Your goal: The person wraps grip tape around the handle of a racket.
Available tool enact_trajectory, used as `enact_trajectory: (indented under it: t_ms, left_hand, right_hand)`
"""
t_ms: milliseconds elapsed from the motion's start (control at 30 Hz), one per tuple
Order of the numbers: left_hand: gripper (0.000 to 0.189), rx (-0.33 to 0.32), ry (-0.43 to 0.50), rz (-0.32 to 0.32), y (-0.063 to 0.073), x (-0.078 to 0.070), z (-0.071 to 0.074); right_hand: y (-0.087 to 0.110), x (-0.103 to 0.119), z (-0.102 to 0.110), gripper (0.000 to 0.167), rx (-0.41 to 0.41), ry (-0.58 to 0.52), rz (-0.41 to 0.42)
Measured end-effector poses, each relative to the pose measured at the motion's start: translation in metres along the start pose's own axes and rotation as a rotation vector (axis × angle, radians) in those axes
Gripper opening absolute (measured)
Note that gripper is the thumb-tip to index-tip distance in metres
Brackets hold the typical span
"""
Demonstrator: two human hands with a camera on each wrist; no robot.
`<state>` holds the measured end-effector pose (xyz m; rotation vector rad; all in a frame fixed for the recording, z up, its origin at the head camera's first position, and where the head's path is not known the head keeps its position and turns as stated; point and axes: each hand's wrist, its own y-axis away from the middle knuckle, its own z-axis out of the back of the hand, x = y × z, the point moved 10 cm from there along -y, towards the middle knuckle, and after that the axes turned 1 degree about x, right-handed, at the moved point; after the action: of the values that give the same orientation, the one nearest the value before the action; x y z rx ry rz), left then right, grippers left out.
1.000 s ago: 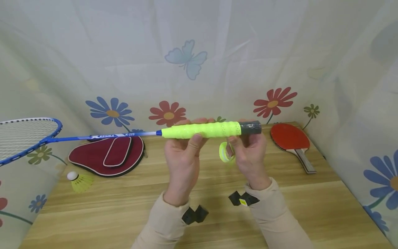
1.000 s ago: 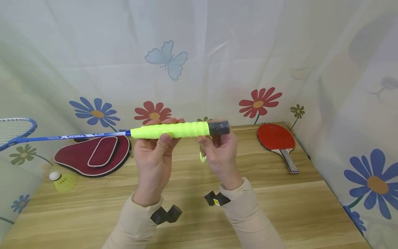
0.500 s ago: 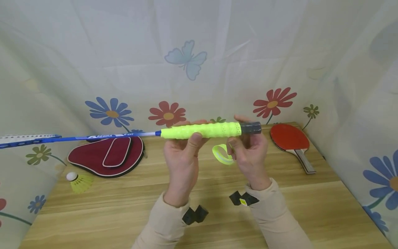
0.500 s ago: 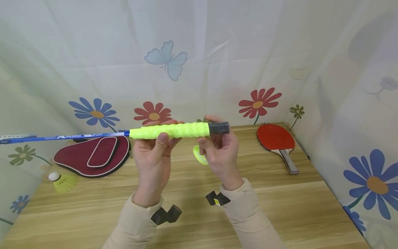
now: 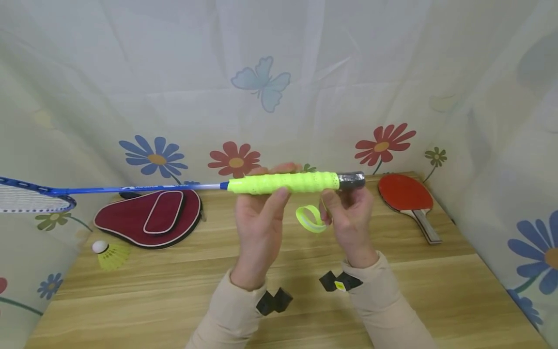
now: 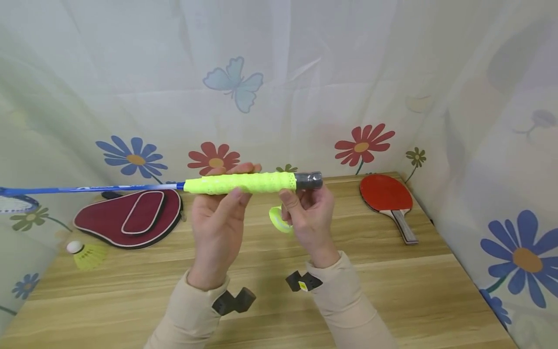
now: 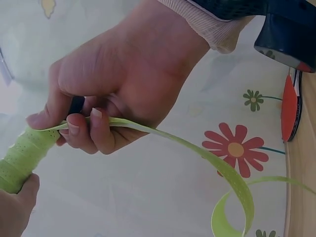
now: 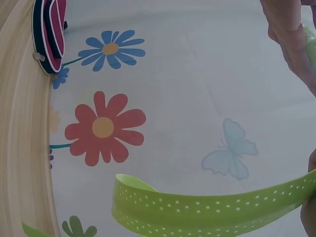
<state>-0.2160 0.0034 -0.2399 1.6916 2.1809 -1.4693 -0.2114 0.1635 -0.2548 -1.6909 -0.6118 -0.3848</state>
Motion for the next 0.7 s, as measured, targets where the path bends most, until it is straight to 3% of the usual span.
enact_trajectory:
  t_ms: [233, 433, 700]
  left_hand:
    - [0.027, -0.026, -0.043, 0.013, 0.002, 0.003, 0.004]
    - [0.029, -0.076, -0.071, -0.008, 0.003, 0.003, 0.009]
    - [0.036, -0.137, -0.104, -0.032, 0.004, 0.001, 0.013]
  right_hand:
    - [0.001, 0.001, 0.004, 0.027, -0.016, 0.026, -0.003]
    - [0.001, -0.002, 0.007, 0.031, -0.035, 0.046, -0.012]
    - [-0.001, -0.001, 0.003, 0.049, 0.001, 0.059, 0.000]
